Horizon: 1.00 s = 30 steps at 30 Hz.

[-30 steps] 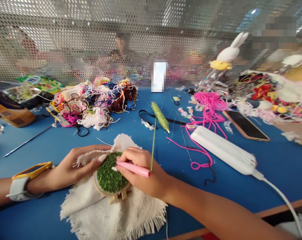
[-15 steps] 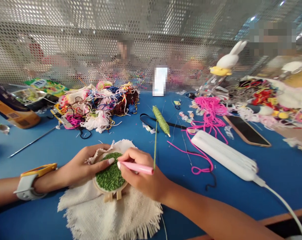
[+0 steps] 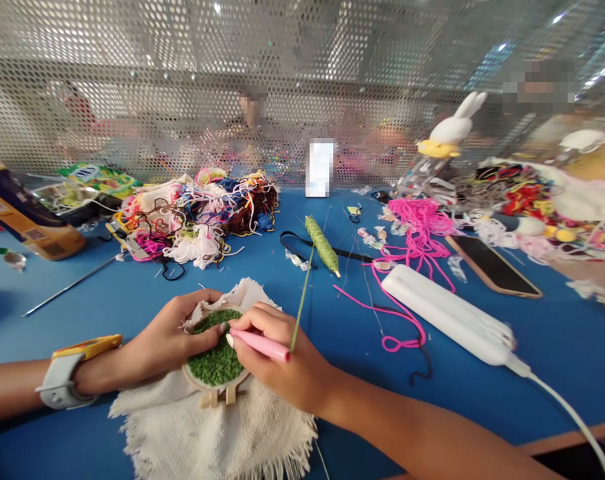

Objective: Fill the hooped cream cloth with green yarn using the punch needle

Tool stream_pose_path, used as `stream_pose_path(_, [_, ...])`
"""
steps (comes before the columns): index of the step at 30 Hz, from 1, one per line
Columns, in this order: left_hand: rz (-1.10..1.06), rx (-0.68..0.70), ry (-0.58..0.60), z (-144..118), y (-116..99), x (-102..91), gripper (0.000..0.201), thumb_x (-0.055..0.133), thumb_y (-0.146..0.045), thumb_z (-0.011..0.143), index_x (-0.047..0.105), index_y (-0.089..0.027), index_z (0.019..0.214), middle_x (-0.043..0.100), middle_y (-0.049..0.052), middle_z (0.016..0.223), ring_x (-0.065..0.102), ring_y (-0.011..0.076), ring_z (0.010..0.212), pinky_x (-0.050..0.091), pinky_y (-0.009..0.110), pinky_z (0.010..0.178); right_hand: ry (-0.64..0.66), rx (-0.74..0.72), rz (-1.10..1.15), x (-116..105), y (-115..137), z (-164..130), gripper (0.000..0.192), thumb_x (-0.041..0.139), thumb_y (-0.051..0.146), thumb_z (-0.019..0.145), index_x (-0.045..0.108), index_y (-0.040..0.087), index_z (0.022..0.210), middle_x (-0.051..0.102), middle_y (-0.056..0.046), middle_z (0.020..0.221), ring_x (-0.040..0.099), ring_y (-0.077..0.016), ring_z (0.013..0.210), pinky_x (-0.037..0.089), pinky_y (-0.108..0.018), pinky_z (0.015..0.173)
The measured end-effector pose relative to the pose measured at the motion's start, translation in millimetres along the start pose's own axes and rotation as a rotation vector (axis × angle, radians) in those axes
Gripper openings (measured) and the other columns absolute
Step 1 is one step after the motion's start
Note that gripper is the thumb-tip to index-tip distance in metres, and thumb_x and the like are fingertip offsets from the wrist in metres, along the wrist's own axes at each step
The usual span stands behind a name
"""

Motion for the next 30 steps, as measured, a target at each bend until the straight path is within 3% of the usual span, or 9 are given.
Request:
stream_pose_path(6, [0.039, 0.013, -0.005, 0, -2, -0.8, 0.029, 0.06, -0.031, 0.082, 0.059, -0.015, 0.107, 0.069, 0.002, 0.086, 0.062, 0.0158, 0.076, 0.051, 0.025, 0.068, -0.03, -0.065, -0.029, -1, 2, -1, 0.009, 0.053, 0.014, 0.088, 0.062, 0.017, 0.085, 0.062, -0.003, 0.077, 0.06, -0.0135, 0.075, 0.048, -0.027, 0.069])
stream_pose_path(11, [-0.057, 0.046, 0.085, 0, -5, -5.5, 0.033, 0.054, -0.04, 0.087, 0.064, -0.016, 0.108, 0.07, 0.004, 0.091, 0.064, 0.0184, 0.083, 0.052, 0.028, 0.074, -0.031, -0.083, -0.022, -4, 5, -2, 0.01, 0.052, 0.014, 0.088, 0.062, 0.016, 0.085, 0.061, -0.003, 0.077, 0.06, -0.0133, 0.075, 0.048, -0.027, 0.068])
stream_pose_path(14, [-0.27, -0.064, 0.15, 5, 7, -13.3, 0.039, 0.047, -0.046, 0.088, 0.069, -0.017, 0.103, 0.073, 0.006, 0.091, 0.067, 0.0231, 0.089, 0.054, 0.033, 0.08, -0.041, -0.096, 0.007, -8, 7, -4, 0.009, 0.053, 0.014, 0.088, 0.061, 0.017, 0.087, 0.062, -0.004, 0.079, 0.06, -0.0132, 0.075, 0.049, -0.027, 0.068])
stream_pose_path(17, [-0.504, -0.231, 0.245, 12, 19, -20.1, 0.049, 0.042, -0.053, 0.083, 0.074, -0.016, 0.089, 0.075, 0.009, 0.084, 0.069, 0.027, 0.083, 0.056, 0.038, 0.077, -0.061, -0.146, 0.018, -12, 11, -5, 0.008, 0.054, 0.012, 0.087, 0.061, 0.017, 0.089, 0.063, -0.005, 0.081, 0.061, -0.0137, 0.076, 0.051, -0.028, 0.069])
stream_pose_path(19, [-0.562, -0.249, 0.227, 19, 19, -28.7, 0.049, 0.045, -0.054, 0.076, 0.074, -0.014, 0.079, 0.074, 0.011, 0.08, 0.069, 0.027, 0.076, 0.056, 0.039, 0.075, -0.069, -0.177, 0.015, -14, 14, -5, 0.01, 0.054, 0.012, 0.086, 0.062, 0.016, 0.091, 0.064, -0.005, 0.082, 0.061, -0.0139, 0.076, 0.052, -0.029, 0.068])
stream_pose_path(23, [-0.341, -0.155, 0.32, 22, 4, -30.9, 0.024, 0.07, -0.04, 0.061, 0.073, -0.017, 0.07, 0.073, 0.007, 0.073, 0.065, 0.0218, 0.065, 0.055, 0.032, 0.064, -0.058, -0.224, 0.014, -14, 19, -4, 0.011, 0.054, 0.012, 0.087, 0.063, 0.015, 0.092, 0.064, -0.006, 0.08, 0.061, -0.0139, 0.074, 0.052, -0.029, 0.067])
stream_pose_path(25, [-0.179, -0.063, 0.332, 20, -3, -29.2, 0.021, 0.075, -0.039, 0.059, 0.07, -0.019, 0.065, 0.071, 0.004, 0.069, 0.062, 0.0197, 0.064, 0.054, 0.029, 0.06, -0.058, -0.229, 0.023, -13, 20, -4, 0.011, 0.054, 0.012, 0.087, 0.063, 0.015, 0.093, 0.064, -0.006, 0.08, 0.061, -0.0139, 0.073, 0.052, -0.029, 0.066])
stream_pose_path(30, [0.024, 0.163, 0.131, 15, -6, -34.6, 0.038, 0.068, -0.056, 0.066, 0.069, -0.019, 0.07, 0.069, 0.002, 0.071, 0.059, 0.0164, 0.068, 0.054, 0.027, 0.062, -0.042, -0.186, 0.065, -10, 15, -3, 0.01, 0.055, 0.014, 0.087, 0.063, 0.016, 0.094, 0.065, -0.006, 0.083, 0.062, -0.0141, 0.076, 0.052, -0.029, 0.069])
Point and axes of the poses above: each hand's wrist, its own z-axis towards the middle knuckle, its own x-axis out of the palm, y = z × x, the point moved 6 cm from there along z, towards the middle knuckle
